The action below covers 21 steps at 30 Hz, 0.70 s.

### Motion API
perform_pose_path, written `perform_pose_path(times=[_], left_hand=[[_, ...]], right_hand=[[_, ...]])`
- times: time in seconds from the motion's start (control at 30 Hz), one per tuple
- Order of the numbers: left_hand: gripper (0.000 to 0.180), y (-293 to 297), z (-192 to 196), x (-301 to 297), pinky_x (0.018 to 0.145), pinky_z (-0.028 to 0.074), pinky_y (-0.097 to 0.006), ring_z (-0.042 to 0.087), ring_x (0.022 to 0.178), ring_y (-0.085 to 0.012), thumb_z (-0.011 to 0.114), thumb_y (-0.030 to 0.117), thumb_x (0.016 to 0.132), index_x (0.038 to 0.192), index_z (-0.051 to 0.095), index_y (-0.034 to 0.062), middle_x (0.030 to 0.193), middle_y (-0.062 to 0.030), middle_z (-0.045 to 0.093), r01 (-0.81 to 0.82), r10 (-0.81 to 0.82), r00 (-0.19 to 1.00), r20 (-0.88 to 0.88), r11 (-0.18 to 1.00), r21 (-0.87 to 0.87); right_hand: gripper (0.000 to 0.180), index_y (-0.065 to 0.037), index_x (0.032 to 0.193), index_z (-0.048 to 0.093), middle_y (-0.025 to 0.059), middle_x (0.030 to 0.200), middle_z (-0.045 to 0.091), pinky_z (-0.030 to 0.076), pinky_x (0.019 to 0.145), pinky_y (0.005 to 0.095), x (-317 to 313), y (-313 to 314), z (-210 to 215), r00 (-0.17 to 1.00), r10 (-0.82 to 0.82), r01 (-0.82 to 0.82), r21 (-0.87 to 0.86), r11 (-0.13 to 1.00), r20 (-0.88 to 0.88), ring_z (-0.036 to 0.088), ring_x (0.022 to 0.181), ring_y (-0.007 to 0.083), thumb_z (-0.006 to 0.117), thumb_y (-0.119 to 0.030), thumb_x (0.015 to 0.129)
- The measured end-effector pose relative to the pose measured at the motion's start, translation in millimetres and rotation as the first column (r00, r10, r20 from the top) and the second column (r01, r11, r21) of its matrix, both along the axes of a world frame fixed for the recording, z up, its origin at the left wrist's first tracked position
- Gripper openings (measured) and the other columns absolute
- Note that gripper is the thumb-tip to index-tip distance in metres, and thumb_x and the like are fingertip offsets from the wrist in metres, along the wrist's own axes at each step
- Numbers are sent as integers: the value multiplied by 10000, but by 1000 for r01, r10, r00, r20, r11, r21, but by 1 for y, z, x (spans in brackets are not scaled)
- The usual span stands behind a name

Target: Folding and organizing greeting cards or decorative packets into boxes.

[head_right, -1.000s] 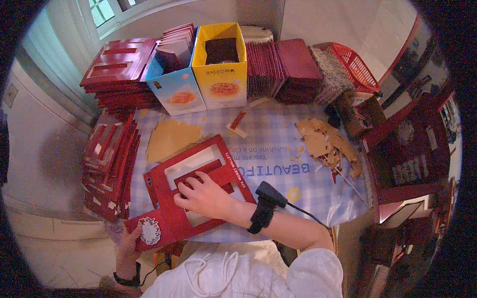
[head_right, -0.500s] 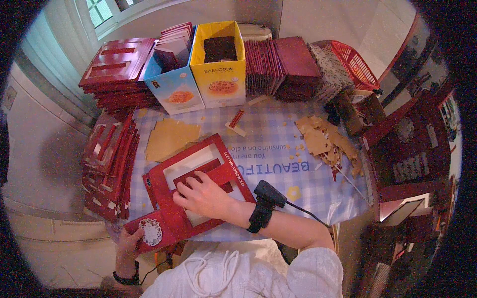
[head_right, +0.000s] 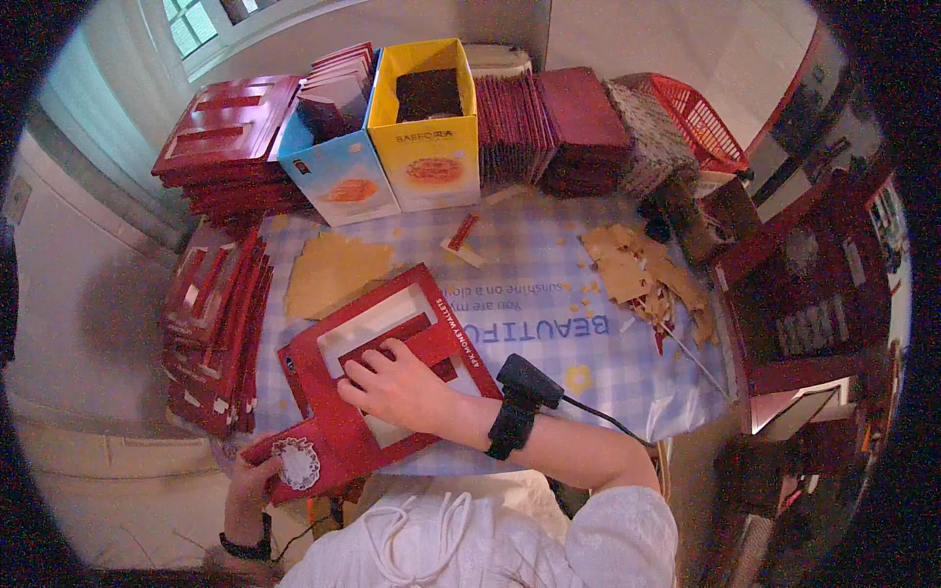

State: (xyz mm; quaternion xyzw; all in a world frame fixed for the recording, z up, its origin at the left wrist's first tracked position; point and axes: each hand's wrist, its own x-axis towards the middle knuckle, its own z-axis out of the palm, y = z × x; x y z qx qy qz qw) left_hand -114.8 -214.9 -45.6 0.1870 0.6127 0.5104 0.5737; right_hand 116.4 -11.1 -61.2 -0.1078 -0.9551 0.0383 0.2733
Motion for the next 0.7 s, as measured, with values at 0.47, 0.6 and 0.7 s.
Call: perform_pose_path(times=[0.47,0.6,0.7], left_hand=[[455,46,53,-14,775,479,-308,613,860,-166,655,132,757,1174,527,2,968,-112,646,629,-636,408,-655,716,-304],[444,67,51,2,767,471,-301,615,879,-186,619,242,813,1196,515,42,979,-139,633,658,-756,290,-587,603,-451],[412,74,44,12,735,470,-290,616,848,-173,608,254,832,1178,525,45,966,-139,634,657,-684,340,-646,664,-357]], right_hand=[[217,-127,942,511,37,949,525,379,829,378,0,-1,1,1000,7,-7,2,1000,23,529,907,181,542,-170,731],[221,-126,942,516,34,947,527,385,823,378,0,0,1,1000,-3,3,10,1000,15,532,901,179,545,-175,728],[223,-124,939,521,32,945,529,396,813,380,-1,0,0,1000,1,-1,0,1000,25,533,896,178,547,-180,725]])
